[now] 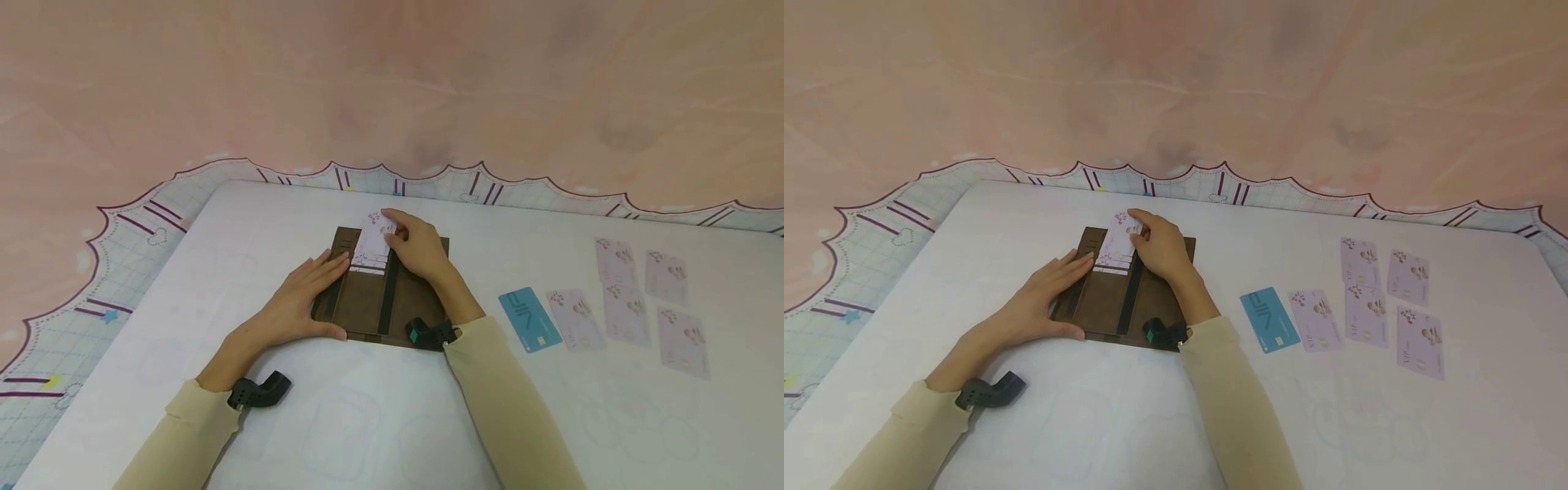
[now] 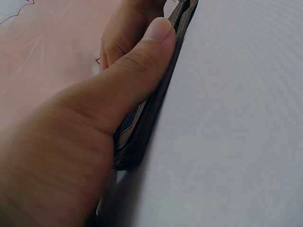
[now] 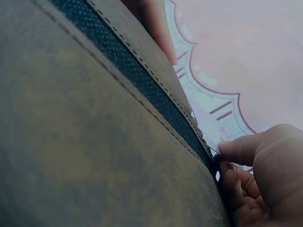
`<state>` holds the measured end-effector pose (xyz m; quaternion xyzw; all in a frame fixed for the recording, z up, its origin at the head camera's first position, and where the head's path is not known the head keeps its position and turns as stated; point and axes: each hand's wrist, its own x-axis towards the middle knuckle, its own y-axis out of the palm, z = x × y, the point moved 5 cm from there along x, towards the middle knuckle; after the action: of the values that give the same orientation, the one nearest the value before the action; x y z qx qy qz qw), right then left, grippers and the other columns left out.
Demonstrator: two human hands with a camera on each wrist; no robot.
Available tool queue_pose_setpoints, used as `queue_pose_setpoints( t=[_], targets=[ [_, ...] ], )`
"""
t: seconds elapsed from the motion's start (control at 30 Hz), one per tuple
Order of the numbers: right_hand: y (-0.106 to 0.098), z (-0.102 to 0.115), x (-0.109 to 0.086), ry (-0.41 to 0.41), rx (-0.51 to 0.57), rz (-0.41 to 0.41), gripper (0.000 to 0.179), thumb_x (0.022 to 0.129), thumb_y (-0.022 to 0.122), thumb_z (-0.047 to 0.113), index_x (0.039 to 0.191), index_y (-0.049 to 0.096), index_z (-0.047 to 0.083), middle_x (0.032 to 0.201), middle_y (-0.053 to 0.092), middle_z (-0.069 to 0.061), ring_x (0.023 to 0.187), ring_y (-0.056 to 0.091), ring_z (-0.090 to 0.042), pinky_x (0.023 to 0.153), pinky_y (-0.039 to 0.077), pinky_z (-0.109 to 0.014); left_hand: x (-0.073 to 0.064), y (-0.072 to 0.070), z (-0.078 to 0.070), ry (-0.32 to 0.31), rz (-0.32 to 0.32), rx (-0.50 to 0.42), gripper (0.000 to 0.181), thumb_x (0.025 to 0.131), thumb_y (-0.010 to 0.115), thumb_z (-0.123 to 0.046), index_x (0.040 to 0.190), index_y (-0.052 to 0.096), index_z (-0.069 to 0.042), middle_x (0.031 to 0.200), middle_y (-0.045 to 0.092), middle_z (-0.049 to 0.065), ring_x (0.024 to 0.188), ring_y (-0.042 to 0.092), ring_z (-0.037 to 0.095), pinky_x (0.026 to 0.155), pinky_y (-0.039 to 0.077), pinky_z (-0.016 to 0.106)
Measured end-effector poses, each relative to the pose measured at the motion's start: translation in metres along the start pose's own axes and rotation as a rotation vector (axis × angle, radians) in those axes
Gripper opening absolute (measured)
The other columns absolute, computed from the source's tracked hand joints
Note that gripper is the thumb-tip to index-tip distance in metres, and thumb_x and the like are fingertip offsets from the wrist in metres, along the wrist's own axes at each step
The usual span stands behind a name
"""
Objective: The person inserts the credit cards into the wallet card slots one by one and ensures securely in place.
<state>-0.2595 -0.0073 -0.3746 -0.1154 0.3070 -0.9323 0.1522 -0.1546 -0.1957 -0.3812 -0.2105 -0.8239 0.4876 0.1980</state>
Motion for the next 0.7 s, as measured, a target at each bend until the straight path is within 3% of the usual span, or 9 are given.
queue_pose_setpoints(
  t=[0.7],
  targets=[
    [0.0034,0.0055,0.0014,-0.033,-0.114,0.059,0.043,0.095,0.055,0.012,0.138,0.054,0.014,0.087,0.054,-0.008,0.076,0.048,-0.021,0.066,0.04,-0.032,0.0,0.0007,0.001,0.0,-0.002,-0.004,0.112,0.066,0.082,-0.053,0.151,0.027,-0.006,0.156,0.024,0.008,0.145,0.009,0.03,0.115,0.007,0.05]
  ],
)
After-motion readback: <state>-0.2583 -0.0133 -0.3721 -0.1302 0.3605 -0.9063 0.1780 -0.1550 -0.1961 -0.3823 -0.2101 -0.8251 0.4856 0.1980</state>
